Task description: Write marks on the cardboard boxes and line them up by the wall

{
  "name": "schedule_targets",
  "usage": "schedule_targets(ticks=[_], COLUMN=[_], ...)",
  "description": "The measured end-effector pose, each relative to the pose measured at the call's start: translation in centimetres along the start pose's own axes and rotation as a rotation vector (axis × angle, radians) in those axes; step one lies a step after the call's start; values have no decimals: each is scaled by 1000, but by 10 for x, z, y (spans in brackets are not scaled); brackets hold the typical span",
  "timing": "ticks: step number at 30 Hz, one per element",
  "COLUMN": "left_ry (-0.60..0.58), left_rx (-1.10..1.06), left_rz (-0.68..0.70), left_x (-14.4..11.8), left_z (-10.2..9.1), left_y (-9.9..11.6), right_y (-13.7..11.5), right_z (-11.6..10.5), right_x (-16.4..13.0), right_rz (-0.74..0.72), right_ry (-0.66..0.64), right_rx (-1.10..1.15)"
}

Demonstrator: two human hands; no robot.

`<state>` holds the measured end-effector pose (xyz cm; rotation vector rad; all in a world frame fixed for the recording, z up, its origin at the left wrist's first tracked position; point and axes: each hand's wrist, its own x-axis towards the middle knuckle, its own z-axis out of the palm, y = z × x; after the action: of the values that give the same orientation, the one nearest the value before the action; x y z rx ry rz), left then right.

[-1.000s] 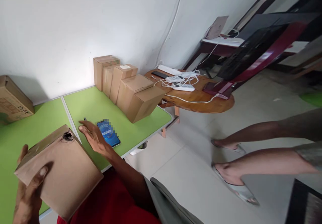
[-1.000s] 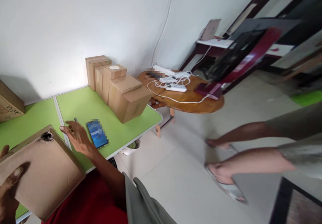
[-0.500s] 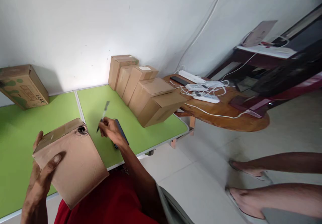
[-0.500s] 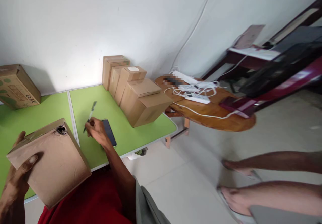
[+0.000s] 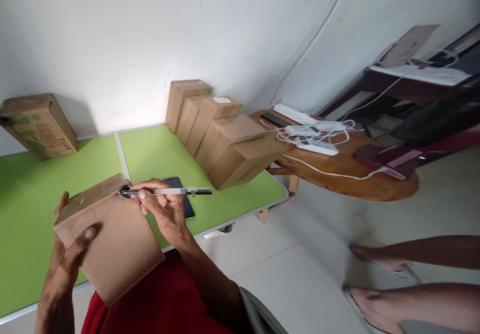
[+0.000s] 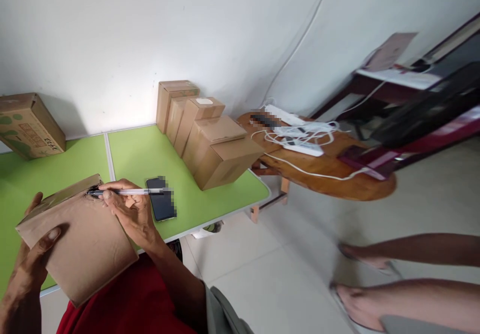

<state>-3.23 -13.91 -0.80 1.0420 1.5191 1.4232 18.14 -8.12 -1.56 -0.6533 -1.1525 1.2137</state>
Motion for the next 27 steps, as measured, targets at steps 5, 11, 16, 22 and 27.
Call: schedule_targets(ticks=[5, 11, 16, 22, 27], left_ry=[-22, -36, -25, -14, -11], left_rx=[4, -15, 21, 6, 13], left_rz=[-18, -34, -14, -14, -21], left_x=[0, -1, -1, 5, 3], left_z=[-2, -1, -3, -6, -5], left_y=[1, 2, -3, -8, -4], right_y=[-3, -5, -9, -7, 15], right_z=[-4, -9, -19, -35, -44], right_x=[3, 4, 2, 13, 65], right_rz=[-151, -171, -123, -78, 255], right_ry=[-36, -91, -83, 71, 42], right_rx=[-139, -208, -206, -307, -1017])
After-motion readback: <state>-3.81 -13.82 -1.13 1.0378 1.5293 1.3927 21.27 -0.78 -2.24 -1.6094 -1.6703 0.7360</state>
